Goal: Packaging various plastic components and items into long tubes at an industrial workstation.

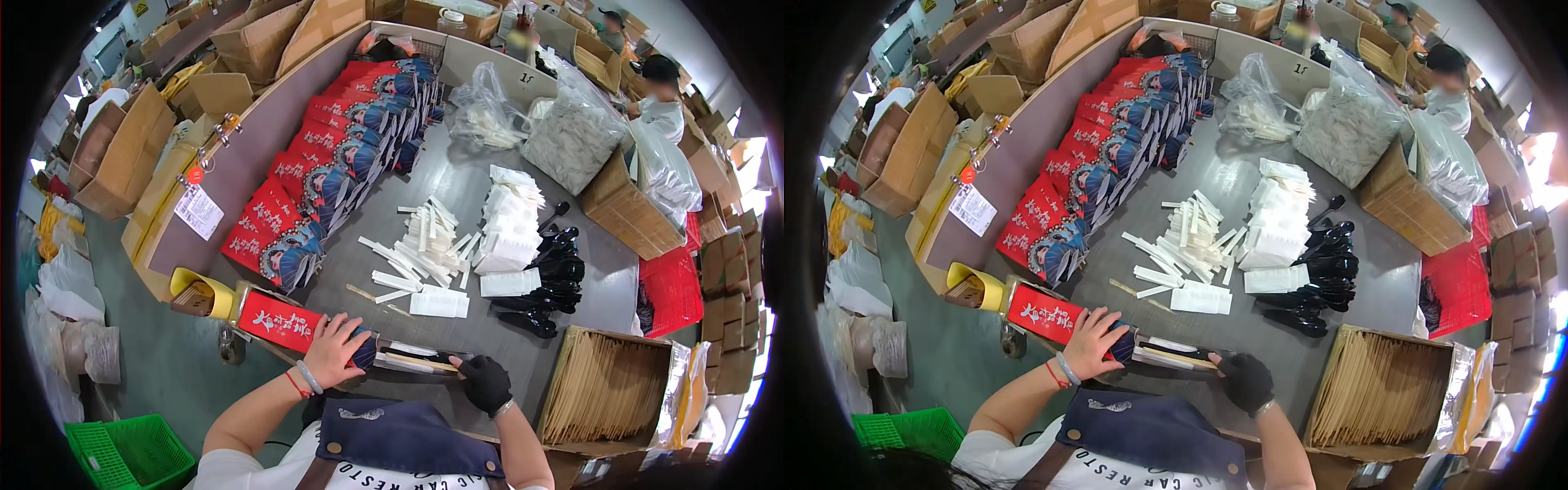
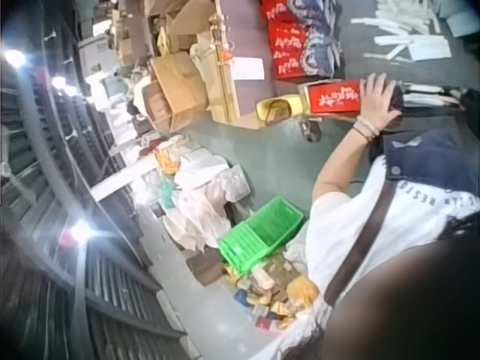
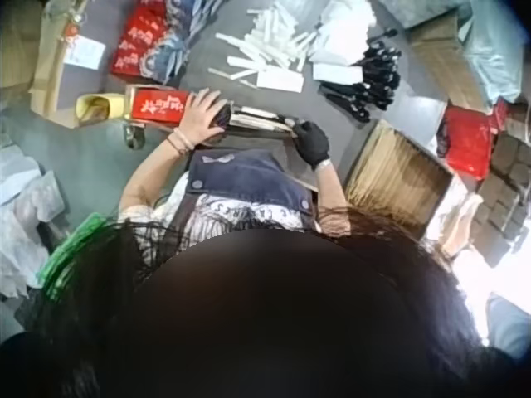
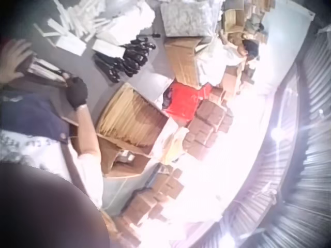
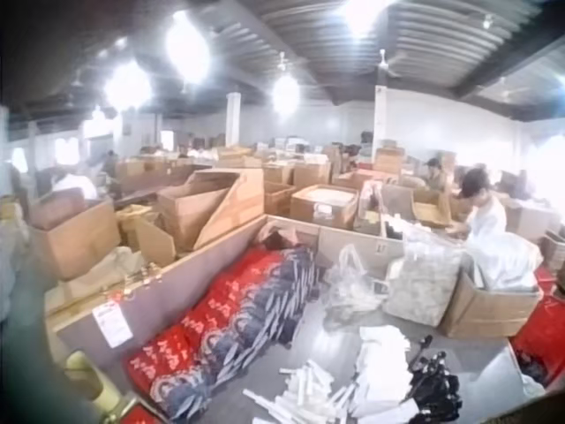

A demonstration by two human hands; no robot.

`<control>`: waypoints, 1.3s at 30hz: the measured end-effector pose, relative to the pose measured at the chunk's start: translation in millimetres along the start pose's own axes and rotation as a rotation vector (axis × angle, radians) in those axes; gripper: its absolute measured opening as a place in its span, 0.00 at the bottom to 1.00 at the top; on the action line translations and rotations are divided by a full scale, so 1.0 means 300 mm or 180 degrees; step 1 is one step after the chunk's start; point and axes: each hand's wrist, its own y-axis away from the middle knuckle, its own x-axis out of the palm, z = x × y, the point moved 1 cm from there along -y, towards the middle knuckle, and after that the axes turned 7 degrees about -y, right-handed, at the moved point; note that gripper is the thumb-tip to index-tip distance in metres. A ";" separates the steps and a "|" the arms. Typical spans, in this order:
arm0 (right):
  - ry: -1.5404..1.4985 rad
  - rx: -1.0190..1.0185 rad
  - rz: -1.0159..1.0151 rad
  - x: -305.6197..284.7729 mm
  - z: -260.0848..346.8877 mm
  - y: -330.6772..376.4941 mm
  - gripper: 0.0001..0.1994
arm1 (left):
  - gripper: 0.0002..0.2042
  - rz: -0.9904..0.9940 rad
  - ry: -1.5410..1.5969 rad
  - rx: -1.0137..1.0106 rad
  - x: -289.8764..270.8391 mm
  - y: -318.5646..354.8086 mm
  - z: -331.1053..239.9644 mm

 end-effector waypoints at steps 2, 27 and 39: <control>0.0024 -0.0369 -0.0002 0.012 -0.019 -0.001 0.21 | 0.36 0.0042 -0.0027 0.0009 0.010 -0.007 0.009; -0.0007 -0.0131 0.0124 0.037 0.014 -0.010 0.13 | 0.36 0.0037 0.0359 0.0091 0.040 -0.047 -0.016; -0.0271 -0.0235 -0.0084 0.023 0.009 -0.019 0.14 | 0.36 -0.0105 0.0390 0.0093 0.053 -0.041 -0.024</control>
